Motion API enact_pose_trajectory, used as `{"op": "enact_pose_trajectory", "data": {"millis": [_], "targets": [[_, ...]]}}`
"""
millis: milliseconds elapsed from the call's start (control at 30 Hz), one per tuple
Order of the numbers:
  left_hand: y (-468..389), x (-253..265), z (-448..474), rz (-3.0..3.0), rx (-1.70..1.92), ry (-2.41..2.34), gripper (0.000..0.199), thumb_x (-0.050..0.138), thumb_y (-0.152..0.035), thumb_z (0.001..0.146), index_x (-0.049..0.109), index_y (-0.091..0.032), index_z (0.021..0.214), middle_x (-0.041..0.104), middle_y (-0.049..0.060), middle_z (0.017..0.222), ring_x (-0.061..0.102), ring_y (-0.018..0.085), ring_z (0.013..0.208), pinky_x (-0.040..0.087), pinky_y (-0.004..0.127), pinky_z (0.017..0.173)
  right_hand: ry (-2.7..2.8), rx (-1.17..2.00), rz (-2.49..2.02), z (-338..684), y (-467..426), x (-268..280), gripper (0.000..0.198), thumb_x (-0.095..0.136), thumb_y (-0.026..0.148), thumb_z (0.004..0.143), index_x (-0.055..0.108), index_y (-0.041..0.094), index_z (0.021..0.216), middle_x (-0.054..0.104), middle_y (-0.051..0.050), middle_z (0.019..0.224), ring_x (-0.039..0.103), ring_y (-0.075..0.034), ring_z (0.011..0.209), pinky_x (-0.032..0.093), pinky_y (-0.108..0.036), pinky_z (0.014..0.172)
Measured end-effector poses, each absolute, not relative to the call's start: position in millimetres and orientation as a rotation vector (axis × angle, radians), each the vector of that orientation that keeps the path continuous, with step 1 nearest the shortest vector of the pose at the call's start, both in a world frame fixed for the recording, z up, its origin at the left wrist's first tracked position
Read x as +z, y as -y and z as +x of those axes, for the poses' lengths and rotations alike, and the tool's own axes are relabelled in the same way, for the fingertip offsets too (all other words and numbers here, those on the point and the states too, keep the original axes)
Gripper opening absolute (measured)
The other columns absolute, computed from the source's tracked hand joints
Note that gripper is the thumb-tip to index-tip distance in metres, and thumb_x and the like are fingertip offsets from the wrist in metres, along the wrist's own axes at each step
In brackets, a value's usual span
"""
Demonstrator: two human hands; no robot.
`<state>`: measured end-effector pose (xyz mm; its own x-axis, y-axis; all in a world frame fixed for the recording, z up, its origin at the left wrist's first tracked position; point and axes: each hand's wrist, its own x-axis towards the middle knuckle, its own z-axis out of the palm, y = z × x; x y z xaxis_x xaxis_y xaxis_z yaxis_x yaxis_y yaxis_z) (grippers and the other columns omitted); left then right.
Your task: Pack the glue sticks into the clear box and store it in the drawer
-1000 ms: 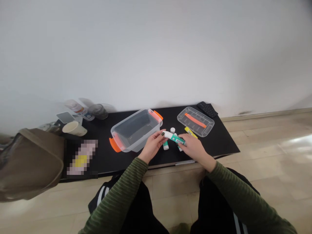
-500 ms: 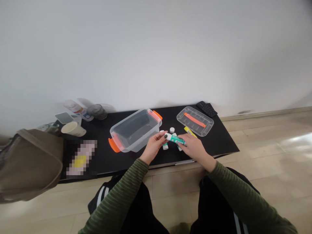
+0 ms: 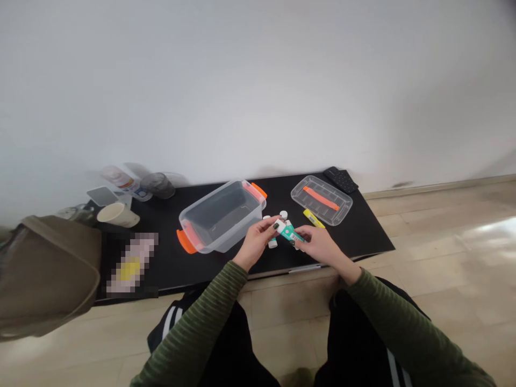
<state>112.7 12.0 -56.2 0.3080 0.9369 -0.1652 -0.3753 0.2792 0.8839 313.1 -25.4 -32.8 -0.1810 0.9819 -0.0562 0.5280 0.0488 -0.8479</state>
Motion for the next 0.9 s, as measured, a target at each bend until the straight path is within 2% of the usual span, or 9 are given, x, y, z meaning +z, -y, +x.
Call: {"op": "enact_pose_trajectory", "data": {"millis": [100,267,400,500,600,800,900], "targets": [[-15,-62,117,0.884,1.024,-0.821,0.04,0.081,-0.038,0.074,0.075,-0.019,0.109,0.074,0.009,0.111,0.068,0.021,0.104,0.05,0.033,0.096,1.831,1.003,-1.559,314,26,-33,0.021,0.066,0.025,0.081,0.07,0.019,0.1,0.075,-0.002,0.088,0.068,-0.016,0.078,0.049,-0.026,0.075],[-29,-70,125,1.2,0.992,-0.936,0.037,0.07,-0.04,0.084,0.072,-0.019,0.114,0.072,0.01,0.117,0.068,0.022,0.103,0.052,0.038,0.096,2.091,0.742,-1.762,318,23,-30,0.021,0.06,0.029,0.088,0.066,0.02,0.105,0.072,-0.005,0.096,0.066,-0.018,0.087,0.042,-0.026,0.072],[-46,-79,130,1.775,0.987,-1.116,0.033,0.056,-0.025,0.091,0.068,-0.018,0.121,0.067,0.012,0.125,0.063,0.023,0.115,0.047,0.042,0.105,2.149,0.573,-1.949,328,13,-28,0.021,0.056,0.032,0.091,0.064,0.019,0.105,0.07,-0.008,0.103,0.064,-0.021,0.096,0.039,-0.026,0.073],[-57,-92,135,2.095,0.927,-1.168,0.045,0.046,-0.009,0.088,0.062,-0.018,0.129,0.059,0.012,0.138,0.054,0.023,0.129,0.041,0.044,0.113,2.124,0.508,-2.108,336,6,-33,0.024,0.054,0.033,0.091,0.063,0.018,0.108,0.07,-0.01,0.104,0.065,-0.024,0.097,0.04,-0.028,0.072],[-65,-104,140,2.302,0.81,-1.205,0.054,0.041,-0.002,0.085,0.057,-0.016,0.135,0.053,0.014,0.144,0.047,0.023,0.136,0.038,0.046,0.115,2.119,0.467,-2.235,337,1,-39,0.028,0.052,0.035,0.092,0.061,0.016,0.112,0.07,-0.013,0.108,0.065,-0.027,0.099,0.043,-0.03,0.073],[-76,-112,142,2.528,0.519,-1.339,0.055,0.04,0.001,0.084,0.059,-0.016,0.133,0.05,0.016,0.147,0.047,0.028,0.137,0.033,0.05,0.116,2.173,0.417,-2.283,330,-6,-48,0.032,0.05,0.032,0.094,0.058,0.013,0.117,0.067,-0.018,0.114,0.061,-0.029,0.11,0.046,-0.033,0.082],[-77,-108,141,2.528,0.421,-1.383,0.051,0.042,0.0,0.085,0.061,-0.017,0.129,0.056,0.015,0.141,0.053,0.028,0.129,0.037,0.046,0.113,2.175,0.382,-2.316,329,-10,-52,0.033,0.05,0.03,0.093,0.057,0.012,0.12,0.064,-0.019,0.118,0.056,-0.029,0.115,0.047,-0.034,0.084]]}}
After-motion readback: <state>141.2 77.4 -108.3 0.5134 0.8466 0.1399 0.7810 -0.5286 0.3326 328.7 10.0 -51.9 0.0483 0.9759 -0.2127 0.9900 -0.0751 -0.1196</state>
